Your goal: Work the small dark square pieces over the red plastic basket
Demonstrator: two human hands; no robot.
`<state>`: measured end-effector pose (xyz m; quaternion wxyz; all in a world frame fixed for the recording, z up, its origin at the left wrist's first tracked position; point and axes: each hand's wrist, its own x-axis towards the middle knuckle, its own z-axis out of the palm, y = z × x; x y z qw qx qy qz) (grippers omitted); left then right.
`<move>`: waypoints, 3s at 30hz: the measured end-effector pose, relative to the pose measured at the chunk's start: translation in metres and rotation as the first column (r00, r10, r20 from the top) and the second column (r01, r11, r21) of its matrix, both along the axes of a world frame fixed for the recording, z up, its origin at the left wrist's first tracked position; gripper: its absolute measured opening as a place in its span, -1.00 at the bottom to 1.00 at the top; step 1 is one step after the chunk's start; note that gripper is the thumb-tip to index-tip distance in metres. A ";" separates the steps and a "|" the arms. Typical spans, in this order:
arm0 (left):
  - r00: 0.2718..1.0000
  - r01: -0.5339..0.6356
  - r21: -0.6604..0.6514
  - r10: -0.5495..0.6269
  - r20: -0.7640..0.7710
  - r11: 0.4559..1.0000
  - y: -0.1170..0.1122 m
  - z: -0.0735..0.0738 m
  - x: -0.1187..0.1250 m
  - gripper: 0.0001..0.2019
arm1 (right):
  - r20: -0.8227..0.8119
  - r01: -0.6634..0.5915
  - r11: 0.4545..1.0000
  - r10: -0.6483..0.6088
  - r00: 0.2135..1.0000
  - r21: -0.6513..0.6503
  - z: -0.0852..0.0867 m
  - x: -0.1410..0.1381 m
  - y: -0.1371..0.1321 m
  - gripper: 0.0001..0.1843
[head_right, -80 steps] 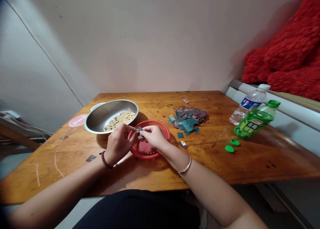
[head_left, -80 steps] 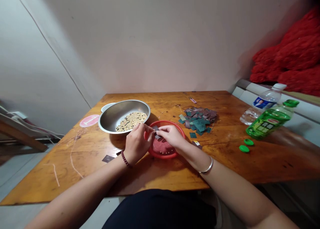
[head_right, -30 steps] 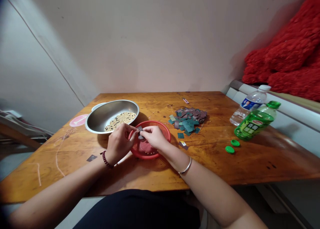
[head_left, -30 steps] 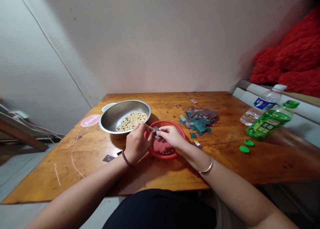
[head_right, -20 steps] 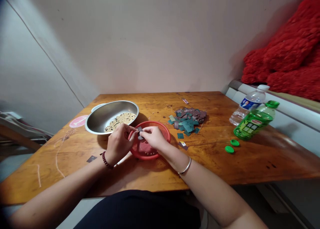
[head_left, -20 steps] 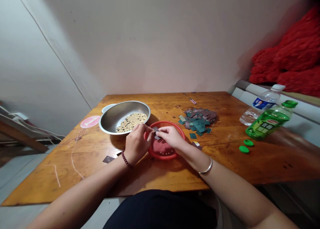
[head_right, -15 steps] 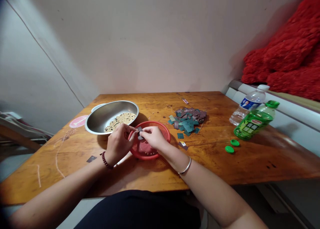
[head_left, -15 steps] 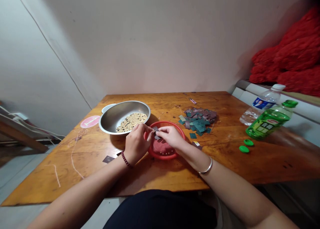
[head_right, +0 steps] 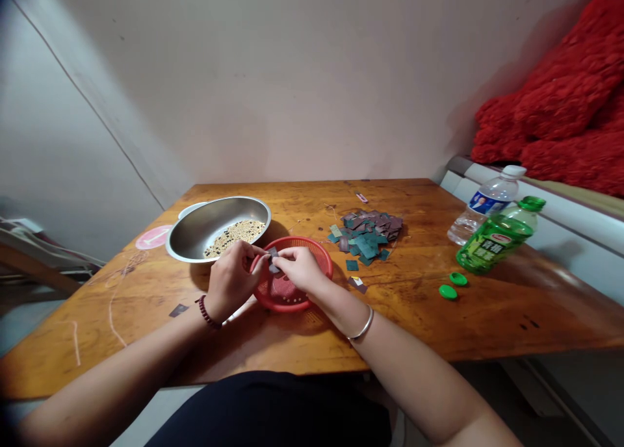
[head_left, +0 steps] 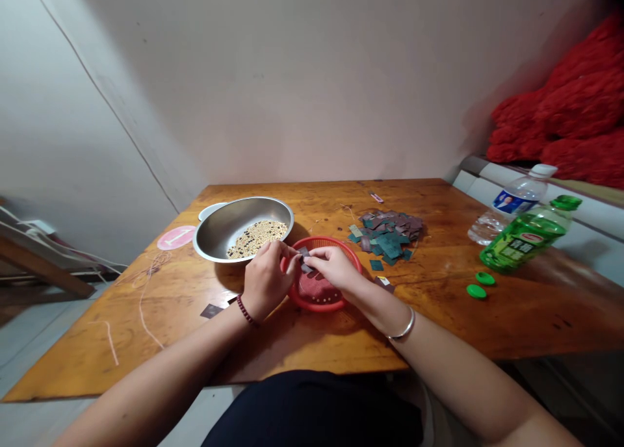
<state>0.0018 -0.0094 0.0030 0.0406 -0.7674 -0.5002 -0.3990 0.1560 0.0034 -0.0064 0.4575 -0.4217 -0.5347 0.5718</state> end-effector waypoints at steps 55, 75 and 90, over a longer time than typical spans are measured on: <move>0.998 0.067 0.037 -0.067 -0.007 0.997 0.002 -0.001 -0.001 -0.87 | 0.001 -0.018 0.999 0.018 1.000 0.028 -0.004 -0.001 0.001 -0.83; 0.999 0.043 0.031 -0.043 -0.010 0.999 0.002 -0.002 0.000 -0.87 | -0.002 -0.039 0.999 0.040 0.999 0.025 -0.006 0.000 0.002 -0.82; 0.996 0.091 0.037 -0.090 -0.025 0.995 0.002 -0.002 -0.001 -0.88 | -0.005 -0.032 0.999 0.032 0.999 0.029 -0.005 -0.001 0.001 -0.83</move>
